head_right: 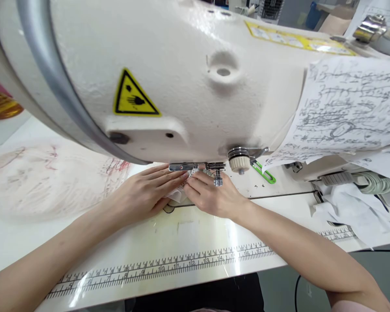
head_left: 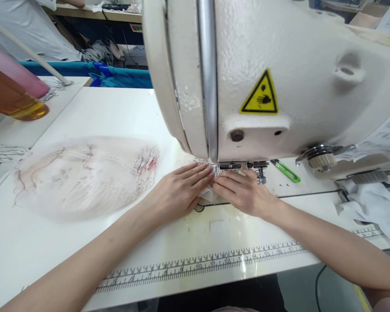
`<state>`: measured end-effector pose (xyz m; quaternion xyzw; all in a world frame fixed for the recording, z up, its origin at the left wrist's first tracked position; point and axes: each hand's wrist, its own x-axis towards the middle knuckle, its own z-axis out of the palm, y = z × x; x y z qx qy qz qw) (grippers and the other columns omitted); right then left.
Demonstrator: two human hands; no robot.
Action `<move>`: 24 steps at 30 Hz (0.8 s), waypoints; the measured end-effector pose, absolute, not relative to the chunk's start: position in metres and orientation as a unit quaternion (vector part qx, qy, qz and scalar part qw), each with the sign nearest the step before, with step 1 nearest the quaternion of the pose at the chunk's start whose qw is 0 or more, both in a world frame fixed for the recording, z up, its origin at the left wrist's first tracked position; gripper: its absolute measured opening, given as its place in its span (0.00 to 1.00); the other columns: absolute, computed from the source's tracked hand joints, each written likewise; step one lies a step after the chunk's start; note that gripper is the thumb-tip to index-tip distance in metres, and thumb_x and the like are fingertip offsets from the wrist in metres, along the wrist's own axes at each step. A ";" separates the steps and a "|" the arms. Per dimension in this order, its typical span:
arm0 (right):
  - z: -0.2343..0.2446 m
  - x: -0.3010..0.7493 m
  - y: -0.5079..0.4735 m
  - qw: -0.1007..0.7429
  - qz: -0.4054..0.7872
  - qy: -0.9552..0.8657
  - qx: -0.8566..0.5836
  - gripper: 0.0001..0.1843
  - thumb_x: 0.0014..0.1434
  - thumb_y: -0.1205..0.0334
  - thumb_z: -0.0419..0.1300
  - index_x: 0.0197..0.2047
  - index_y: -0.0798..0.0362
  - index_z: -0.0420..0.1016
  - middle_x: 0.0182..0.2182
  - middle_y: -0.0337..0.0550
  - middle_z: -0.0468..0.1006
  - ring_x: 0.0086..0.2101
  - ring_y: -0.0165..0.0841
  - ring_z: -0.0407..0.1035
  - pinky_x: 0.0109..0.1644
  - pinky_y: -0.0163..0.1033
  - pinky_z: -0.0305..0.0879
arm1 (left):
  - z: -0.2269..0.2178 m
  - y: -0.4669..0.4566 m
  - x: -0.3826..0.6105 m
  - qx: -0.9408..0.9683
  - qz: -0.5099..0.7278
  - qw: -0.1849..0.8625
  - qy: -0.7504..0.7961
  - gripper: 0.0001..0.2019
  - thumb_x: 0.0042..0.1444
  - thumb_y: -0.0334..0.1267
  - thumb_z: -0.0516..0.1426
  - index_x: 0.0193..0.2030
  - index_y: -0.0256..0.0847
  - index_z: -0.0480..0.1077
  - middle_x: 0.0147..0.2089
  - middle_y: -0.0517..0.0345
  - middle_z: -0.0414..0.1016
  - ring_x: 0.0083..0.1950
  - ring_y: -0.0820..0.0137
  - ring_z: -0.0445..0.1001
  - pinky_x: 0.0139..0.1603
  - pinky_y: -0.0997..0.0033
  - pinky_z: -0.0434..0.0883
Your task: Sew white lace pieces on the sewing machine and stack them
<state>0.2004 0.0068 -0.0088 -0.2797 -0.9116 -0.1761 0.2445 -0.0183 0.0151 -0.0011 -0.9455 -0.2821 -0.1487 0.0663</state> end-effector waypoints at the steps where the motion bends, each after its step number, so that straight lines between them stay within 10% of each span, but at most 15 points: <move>1: -0.009 0.200 0.007 0.243 -0.176 -0.912 -0.281 0.13 0.61 0.78 0.52 0.38 0.52 0.74 0.36 0.31 0.81 0.41 0.25 0.70 0.52 0.39 0.57 | -0.001 0.014 -0.018 -0.944 -0.146 0.065 -0.288 0.20 0.61 0.30 0.47 0.58 0.34 0.69 0.58 0.50 0.72 0.62 0.62 0.68 0.64 0.58 0.68; 24: -0.014 0.216 0.015 0.185 -0.089 -0.935 -0.290 0.13 0.61 0.74 0.52 0.44 0.52 0.74 0.42 0.42 0.78 0.42 0.31 0.69 0.42 0.39 0.62 | -0.003 -0.004 -0.001 -0.921 -0.131 0.121 -0.346 0.20 0.62 0.35 0.48 0.57 0.27 0.69 0.57 0.40 0.72 0.60 0.55 0.70 0.57 0.56 0.73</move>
